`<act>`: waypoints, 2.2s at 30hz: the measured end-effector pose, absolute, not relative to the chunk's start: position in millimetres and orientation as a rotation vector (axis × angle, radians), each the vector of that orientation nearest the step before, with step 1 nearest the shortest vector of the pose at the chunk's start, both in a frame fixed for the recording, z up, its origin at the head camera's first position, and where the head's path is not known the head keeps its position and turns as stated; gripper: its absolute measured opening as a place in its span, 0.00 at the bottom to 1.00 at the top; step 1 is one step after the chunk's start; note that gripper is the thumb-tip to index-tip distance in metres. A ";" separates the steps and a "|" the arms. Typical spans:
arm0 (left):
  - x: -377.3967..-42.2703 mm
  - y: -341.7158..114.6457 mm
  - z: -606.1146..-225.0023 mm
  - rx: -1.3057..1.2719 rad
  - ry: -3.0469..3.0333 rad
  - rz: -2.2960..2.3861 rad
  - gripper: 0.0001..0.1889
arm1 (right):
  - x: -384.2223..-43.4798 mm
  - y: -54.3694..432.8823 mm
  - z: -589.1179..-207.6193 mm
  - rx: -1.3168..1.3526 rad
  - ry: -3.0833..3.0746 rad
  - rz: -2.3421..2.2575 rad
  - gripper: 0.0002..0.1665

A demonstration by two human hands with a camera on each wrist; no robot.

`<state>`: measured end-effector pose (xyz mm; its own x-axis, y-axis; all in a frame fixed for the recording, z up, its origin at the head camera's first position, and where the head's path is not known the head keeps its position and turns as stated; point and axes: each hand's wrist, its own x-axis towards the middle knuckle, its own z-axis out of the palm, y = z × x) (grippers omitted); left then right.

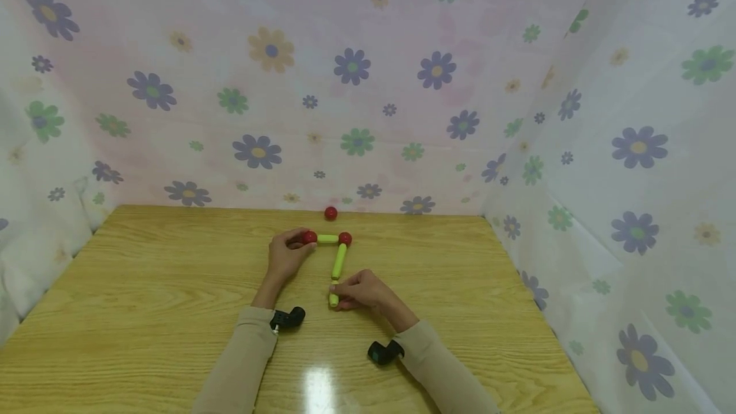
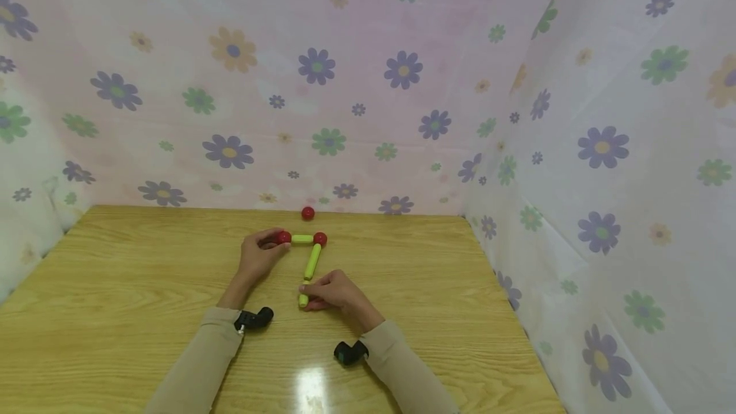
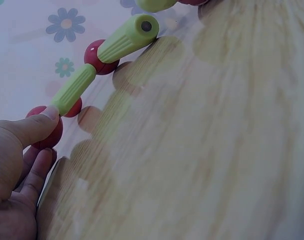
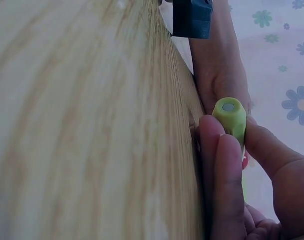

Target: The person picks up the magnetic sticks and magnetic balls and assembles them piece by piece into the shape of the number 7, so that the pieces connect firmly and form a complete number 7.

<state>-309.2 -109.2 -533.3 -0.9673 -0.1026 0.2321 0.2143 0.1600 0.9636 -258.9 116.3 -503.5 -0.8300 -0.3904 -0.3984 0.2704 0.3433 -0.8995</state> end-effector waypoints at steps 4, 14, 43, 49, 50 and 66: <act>-308.8 -108.5 -532.0 -0.099 -2.211 -1.878 0.22 | -259.8 114.8 -503.3 -0.080 2.060 -1.523 0.18; -309.8 -107.7 -531.9 -0.087 -2.223 -1.858 0.22 | -265.5 111.4 -502.7 -0.047 2.063 -1.540 0.18; -310.1 -108.4 -534.0 -0.090 -2.201 -1.886 0.22 | -265.2 110.3 -500.6 -0.047 2.041 -1.554 0.18; -309.6 -107.8 -532.8 -0.085 -2.210 -1.871 0.22 | -265.2 108.9 -499.8 -0.020 2.041 -1.561 0.19; -309.5 -107.6 -532.3 -0.085 -2.211 -1.869 0.22 | -265.2 108.9 -499.6 -0.020 2.039 -1.564 0.19; -307.7 -106.9 -528.9 -0.059 -2.214 -1.879 0.22 | -265.7 116.2 -504.9 -0.161 1.971 -1.606 0.20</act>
